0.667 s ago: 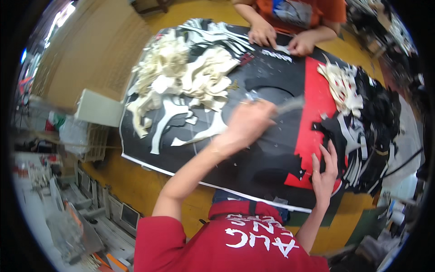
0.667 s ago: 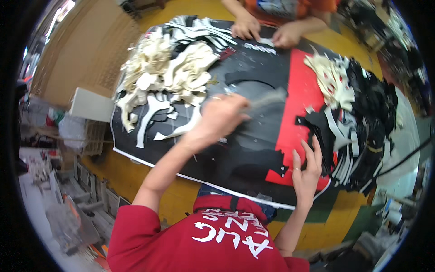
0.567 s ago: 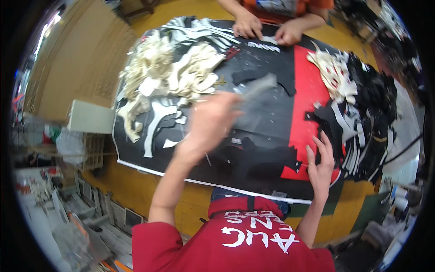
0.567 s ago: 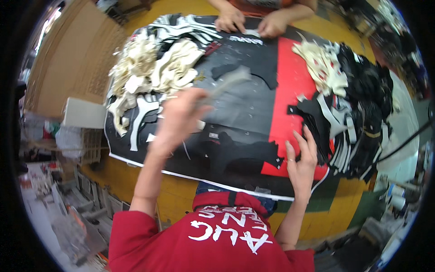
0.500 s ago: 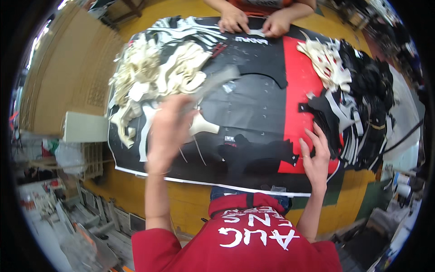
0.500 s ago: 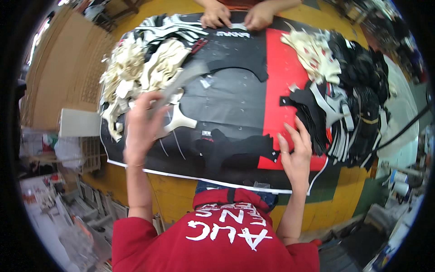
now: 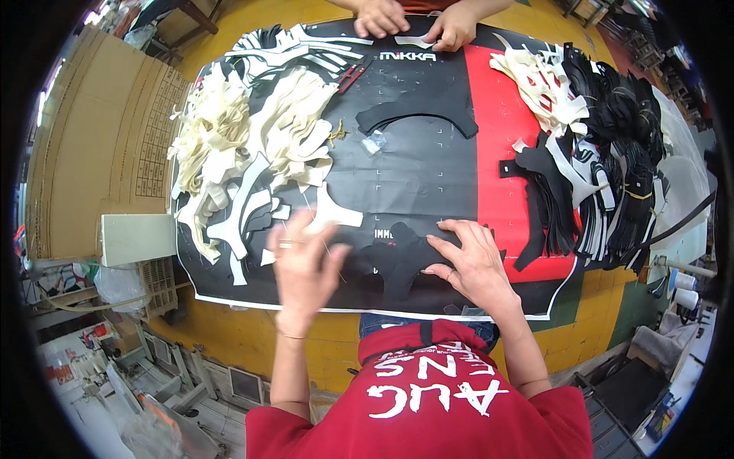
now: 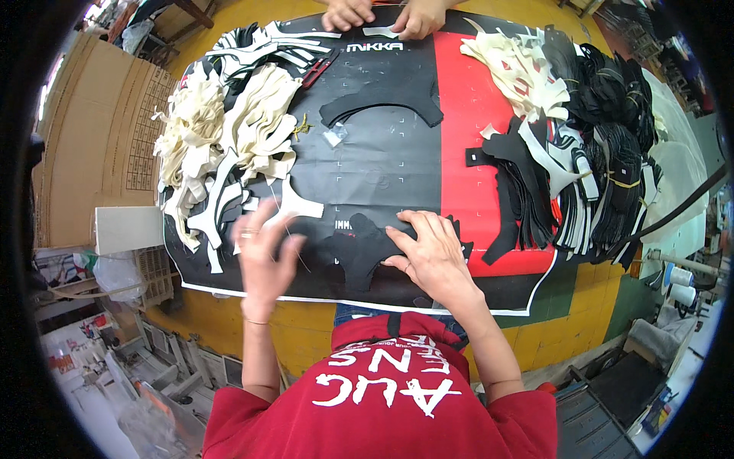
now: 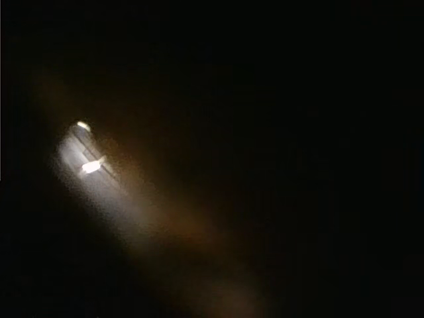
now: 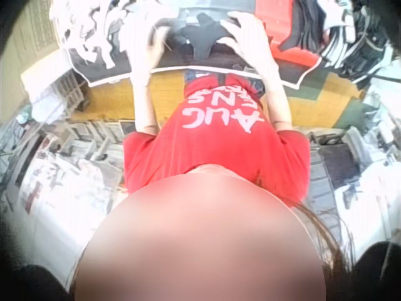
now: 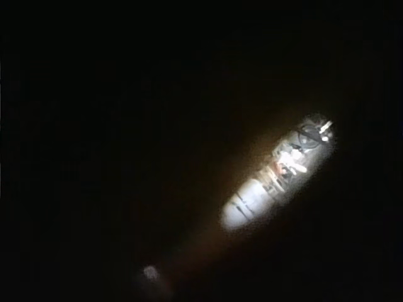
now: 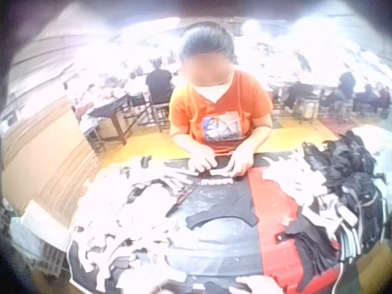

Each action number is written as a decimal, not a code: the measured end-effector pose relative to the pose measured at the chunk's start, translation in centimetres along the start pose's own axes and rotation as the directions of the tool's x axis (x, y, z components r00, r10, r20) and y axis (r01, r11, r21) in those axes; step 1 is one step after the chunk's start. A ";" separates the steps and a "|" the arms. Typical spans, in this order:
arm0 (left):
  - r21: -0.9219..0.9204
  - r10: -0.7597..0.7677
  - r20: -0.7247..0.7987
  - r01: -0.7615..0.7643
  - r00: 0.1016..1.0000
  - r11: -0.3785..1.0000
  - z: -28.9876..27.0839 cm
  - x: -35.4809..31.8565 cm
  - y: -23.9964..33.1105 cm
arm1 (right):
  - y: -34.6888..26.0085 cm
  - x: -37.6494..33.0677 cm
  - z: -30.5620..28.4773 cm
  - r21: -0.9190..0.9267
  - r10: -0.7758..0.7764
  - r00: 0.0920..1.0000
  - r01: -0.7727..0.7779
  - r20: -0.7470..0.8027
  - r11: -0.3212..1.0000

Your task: The person repeatedly picks up white and black shoe parts from a table, aligns them, and presses them together by hand. The person handles the parts one at a time, occasionally adjusting their position before pressing them together.

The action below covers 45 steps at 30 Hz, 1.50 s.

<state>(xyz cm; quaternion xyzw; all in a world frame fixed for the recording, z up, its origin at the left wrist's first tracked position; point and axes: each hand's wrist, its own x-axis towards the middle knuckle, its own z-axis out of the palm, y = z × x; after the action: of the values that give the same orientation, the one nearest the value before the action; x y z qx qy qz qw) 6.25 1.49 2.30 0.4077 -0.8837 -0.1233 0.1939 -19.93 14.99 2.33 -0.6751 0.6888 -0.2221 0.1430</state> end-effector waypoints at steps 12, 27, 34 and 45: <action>-0.149 0.043 0.196 -0.014 0.980 0.989 3.9 -0.3 4.0 | 1.4 -0.4 -1.8 0.039 -0.051 0.995 0.055 -0.086 0.998; -0.176 0.157 0.142 -0.132 0.977 0.976 4.9 -1.0 4.9 | 2.9 -0.8 -1.6 0.083 -0.037 0.985 0.051 -0.167 0.995; -0.059 -0.166 -0.229 0.157 0.959 0.986 3.2 1.3 1.2 | 1.8 1.1 -1.0 -0.005 -0.009 0.998 0.009 -0.069 1.000; -0.408 -0.296 -0.103 0.232 0.950 0.883 4.2 2.2 3.2 | -2.0 3.8 -1.0 0.404 0.127 0.986 -0.074 -0.106 0.912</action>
<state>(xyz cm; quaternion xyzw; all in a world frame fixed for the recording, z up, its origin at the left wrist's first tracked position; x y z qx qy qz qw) 0.95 2.11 0.29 0.4862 -0.7586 -0.2888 0.3237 -18.85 11.37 4.63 -0.5795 0.6709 -0.3935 0.2434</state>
